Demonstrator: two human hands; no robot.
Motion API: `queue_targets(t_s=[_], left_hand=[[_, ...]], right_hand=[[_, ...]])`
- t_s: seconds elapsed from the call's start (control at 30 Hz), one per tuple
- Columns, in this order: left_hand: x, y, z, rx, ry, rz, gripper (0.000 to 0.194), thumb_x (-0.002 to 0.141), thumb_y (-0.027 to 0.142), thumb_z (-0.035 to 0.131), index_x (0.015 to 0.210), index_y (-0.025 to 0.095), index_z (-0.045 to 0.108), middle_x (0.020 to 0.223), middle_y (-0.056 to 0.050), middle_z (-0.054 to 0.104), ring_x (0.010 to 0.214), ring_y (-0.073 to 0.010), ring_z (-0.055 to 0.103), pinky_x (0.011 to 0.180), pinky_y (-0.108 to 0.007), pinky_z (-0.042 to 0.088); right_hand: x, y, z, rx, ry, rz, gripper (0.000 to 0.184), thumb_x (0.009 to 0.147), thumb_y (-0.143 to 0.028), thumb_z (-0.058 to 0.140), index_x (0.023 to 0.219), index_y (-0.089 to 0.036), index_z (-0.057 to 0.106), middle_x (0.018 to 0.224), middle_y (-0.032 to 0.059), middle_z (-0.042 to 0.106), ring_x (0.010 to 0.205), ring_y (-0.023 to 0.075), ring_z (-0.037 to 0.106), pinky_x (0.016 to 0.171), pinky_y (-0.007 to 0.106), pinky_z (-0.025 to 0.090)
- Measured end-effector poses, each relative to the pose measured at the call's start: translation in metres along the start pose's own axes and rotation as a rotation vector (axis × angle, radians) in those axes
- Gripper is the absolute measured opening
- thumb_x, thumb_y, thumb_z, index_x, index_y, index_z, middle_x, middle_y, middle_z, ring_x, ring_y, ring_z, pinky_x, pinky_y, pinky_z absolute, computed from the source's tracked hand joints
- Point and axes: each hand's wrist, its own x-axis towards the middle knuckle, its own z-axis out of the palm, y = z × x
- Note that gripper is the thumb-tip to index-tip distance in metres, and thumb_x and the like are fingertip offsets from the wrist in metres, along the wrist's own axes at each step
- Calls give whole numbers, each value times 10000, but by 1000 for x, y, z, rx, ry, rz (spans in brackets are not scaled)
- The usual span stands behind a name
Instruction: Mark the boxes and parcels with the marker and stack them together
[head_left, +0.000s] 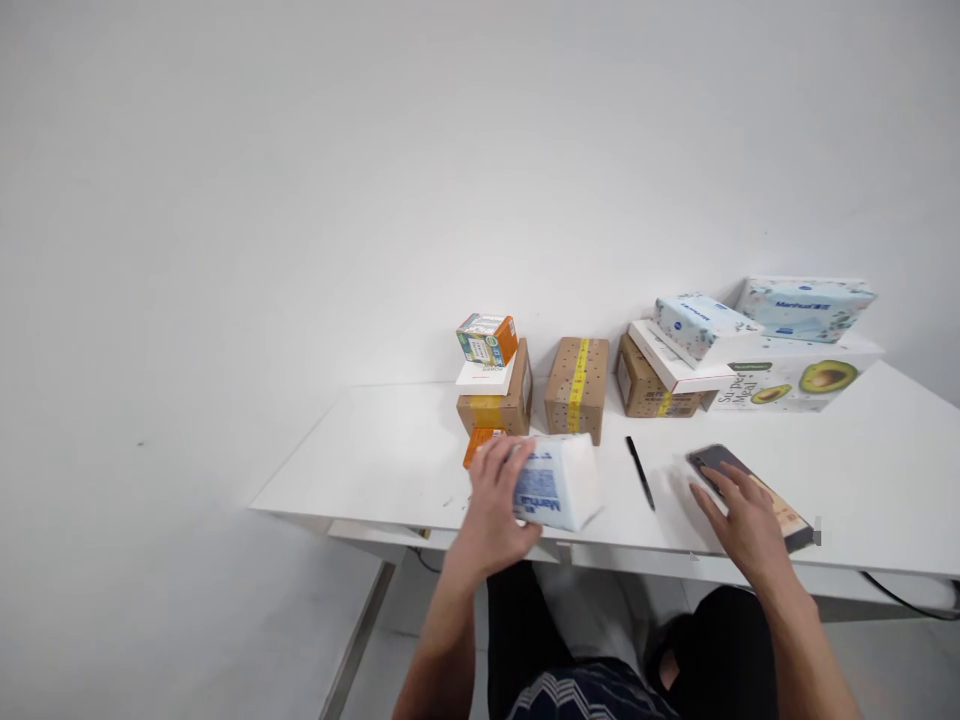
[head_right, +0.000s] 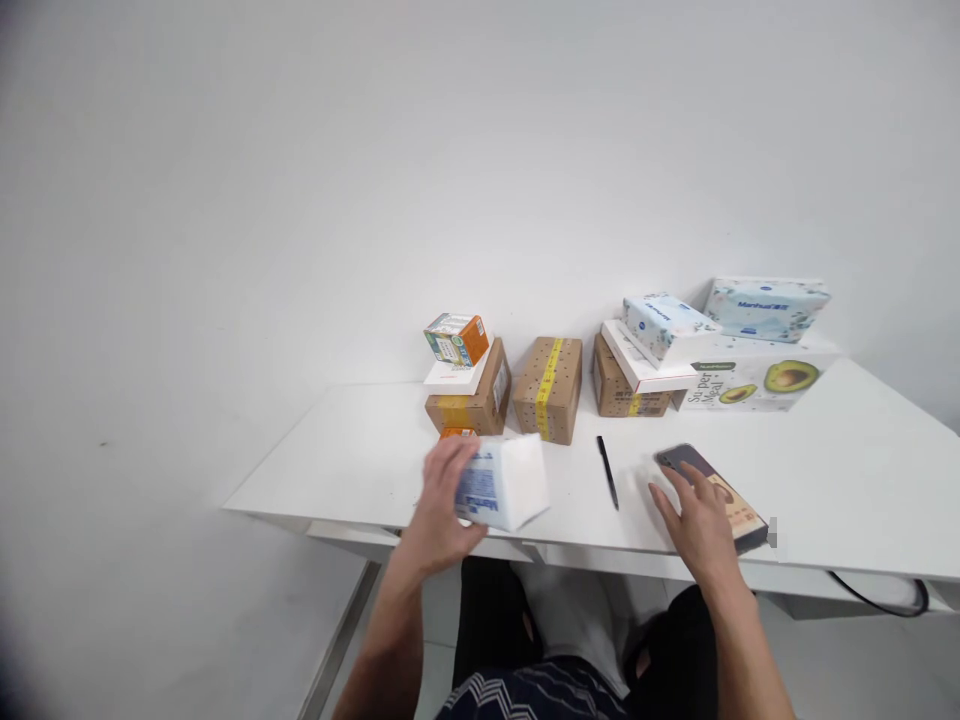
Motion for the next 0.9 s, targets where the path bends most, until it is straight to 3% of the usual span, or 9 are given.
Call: queue_targets(t_s=[0.1, 0.2, 0.37, 0.47, 0.57, 0.67, 0.77, 0.83, 0.9], left_hand=[[8, -19, -38, 189, -26, -29, 884, 603, 123, 560, 1428, 224, 259, 1389, -114, 383, 1340, -330, 291, 1127, -517, 201], [20, -47, -50, 299, -118, -79, 857, 607, 135, 559, 1421, 218, 305, 1377, -110, 421, 1306, -325, 335, 1098, -493, 252], [35, -87, -34, 443, -201, -182, 832, 623, 102, 561, 1415, 262, 364, 1438, -88, 430, 1342, -358, 314, 1099, -559, 240], [30, -99, -21, 476, -209, -242, 847, 643, 40, 505, 1434, 301, 352, 1543, -48, 299, 1416, -397, 179, 1085, -646, 207], [21, -103, -16, 448, -182, -250, 842, 664, -3, 433, 1438, 318, 352, 1572, -14, 236, 1447, -362, 136, 1092, -652, 208], [17, -106, -16, 403, -151, -262, 767, 700, -9, 373, 1397, 308, 428, 1524, -6, 350, 1433, -293, 239, 1114, -600, 246], [19, -110, -18, 368, -120, -293, 686, 732, 6, 357, 1322, 315, 522, 1441, 3, 477, 1381, -288, 349, 1098, -596, 292], [19, -108, -18, 365, -36, -273, 651, 737, 6, 366, 1274, 313, 569, 1403, 0, 520, 1367, -316, 358, 1087, -629, 284], [19, -98, -13, 328, 160, -159, 590, 745, 7, 381, 1216, 279, 611, 1340, -32, 574, 1347, -316, 379, 1088, -607, 303]], right_hand=[[-1, -5, -2, 27, 22, 2, 487, 938, -512, 392, 1030, -127, 677, 1111, 218, 627, 963, 322, 615, 841, 478, 473], [-4, -9, -2, 48, 13, 14, 458, 938, -487, 409, 1025, -126, 679, 1100, 210, 633, 944, 312, 617, 824, 457, 488], [-9, -17, -4, 76, -34, 26, 426, 947, -458, 404, 1041, -139, 671, 1096, 190, 628, 983, 307, 615, 828, 440, 506], [-11, -21, -5, 81, -38, 7, 400, 950, -431, 414, 1035, -132, 666, 1076, 185, 635, 978, 309, 620, 823, 439, 509], [-12, -24, -3, 93, -61, -3, 371, 949, -416, 427, 1027, -139, 661, 1077, 174, 639, 973, 304, 625, 833, 438, 510], [-10, -27, 0, 107, -79, -2, 363, 952, -416, 420, 1027, -152, 658, 1083, 168, 641, 971, 295, 631, 826, 430, 517], [-8, -32, 2, 139, -85, -5, 374, 954, -422, 412, 1028, -152, 659, 1081, 172, 646, 980, 291, 635, 837, 429, 518], [-7, -36, 3, 171, -92, 12, 381, 952, -433, 412, 1023, -157, 665, 1088, 172, 649, 992, 292, 634, 847, 433, 514], [-8, -40, 3, 219, -94, 54, 386, 943, -453, 417, 1006, -172, 675, 1096, 166, 654, 1004, 292, 630, 855, 435, 507]])
